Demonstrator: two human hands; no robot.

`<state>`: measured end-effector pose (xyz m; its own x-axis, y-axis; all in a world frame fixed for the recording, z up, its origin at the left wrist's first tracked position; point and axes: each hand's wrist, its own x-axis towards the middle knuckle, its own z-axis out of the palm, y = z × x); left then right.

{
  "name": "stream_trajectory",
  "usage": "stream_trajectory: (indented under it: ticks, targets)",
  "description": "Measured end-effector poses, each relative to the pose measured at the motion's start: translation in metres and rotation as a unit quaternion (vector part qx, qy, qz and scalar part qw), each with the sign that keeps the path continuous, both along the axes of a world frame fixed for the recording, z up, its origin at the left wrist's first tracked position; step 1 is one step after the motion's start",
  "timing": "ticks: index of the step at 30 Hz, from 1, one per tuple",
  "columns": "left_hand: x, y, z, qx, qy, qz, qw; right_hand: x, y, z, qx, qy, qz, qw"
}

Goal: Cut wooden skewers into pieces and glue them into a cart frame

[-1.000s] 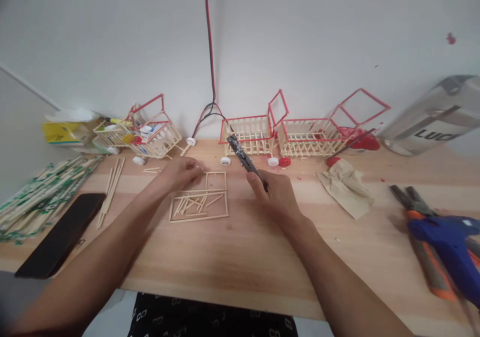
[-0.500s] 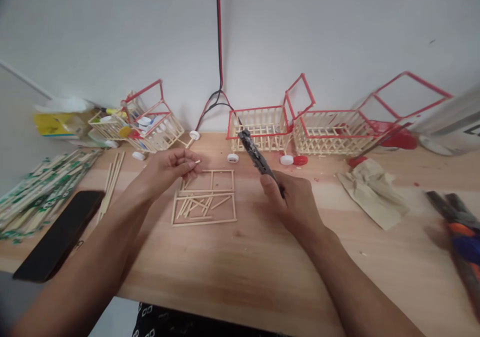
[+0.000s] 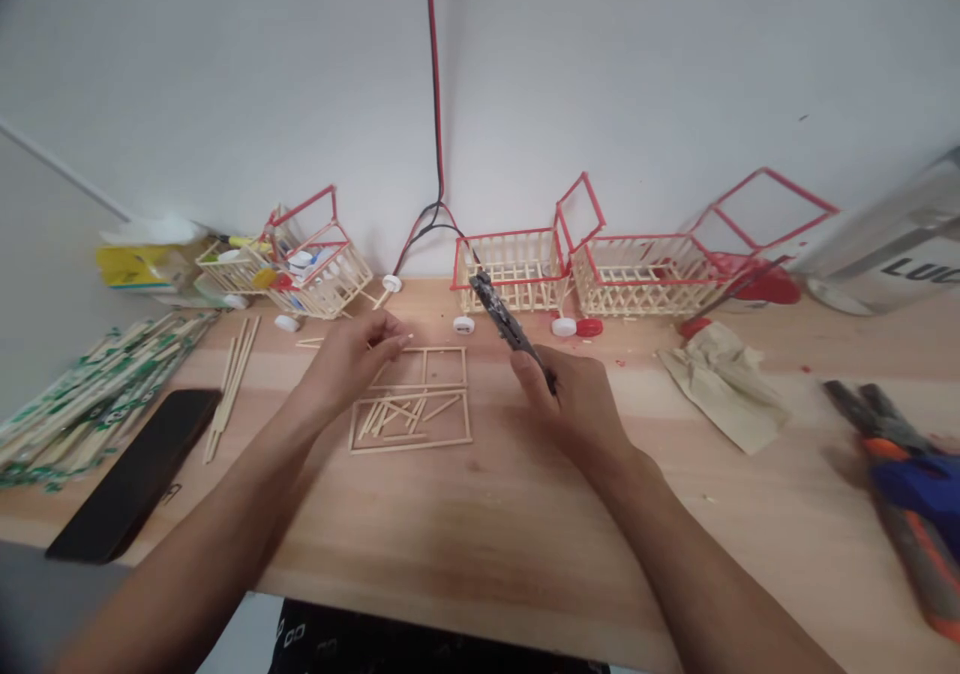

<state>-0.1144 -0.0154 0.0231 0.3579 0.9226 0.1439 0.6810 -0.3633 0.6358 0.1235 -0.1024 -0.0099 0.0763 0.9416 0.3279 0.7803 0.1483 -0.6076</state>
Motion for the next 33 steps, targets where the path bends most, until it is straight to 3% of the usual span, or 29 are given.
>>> stream_trajectory:
  ticks: [7,22,25,28,31,33]
  targets:
    - [0.018,-0.009,-0.013,0.013,0.247,0.014,0.969,-0.002,-0.001,0.003,-0.001,0.002,-0.003,1.0]
    - [0.028,-0.003,-0.014,0.02,0.307,-0.013,0.952,-0.004,-0.003,0.006,0.004,0.02,-0.002,1.0]
    - [0.024,-0.002,-0.012,0.015,0.246,-0.014,0.969,-0.003,-0.002,0.006,0.0,0.031,-0.003,1.0]
    - [0.023,-0.003,-0.002,-0.094,0.042,-0.059,0.993,-0.002,0.001,0.005,-0.024,0.106,0.004,0.994]
    - [0.031,-0.009,0.009,-0.253,-0.141,-0.146,0.946,-0.004,0.004,0.005,-0.066,0.24,0.027,0.968]
    - [0.04,-0.014,0.014,-0.298,-0.19,-0.177,0.919,-0.005,0.005,0.006,-0.072,0.295,0.047,0.952]
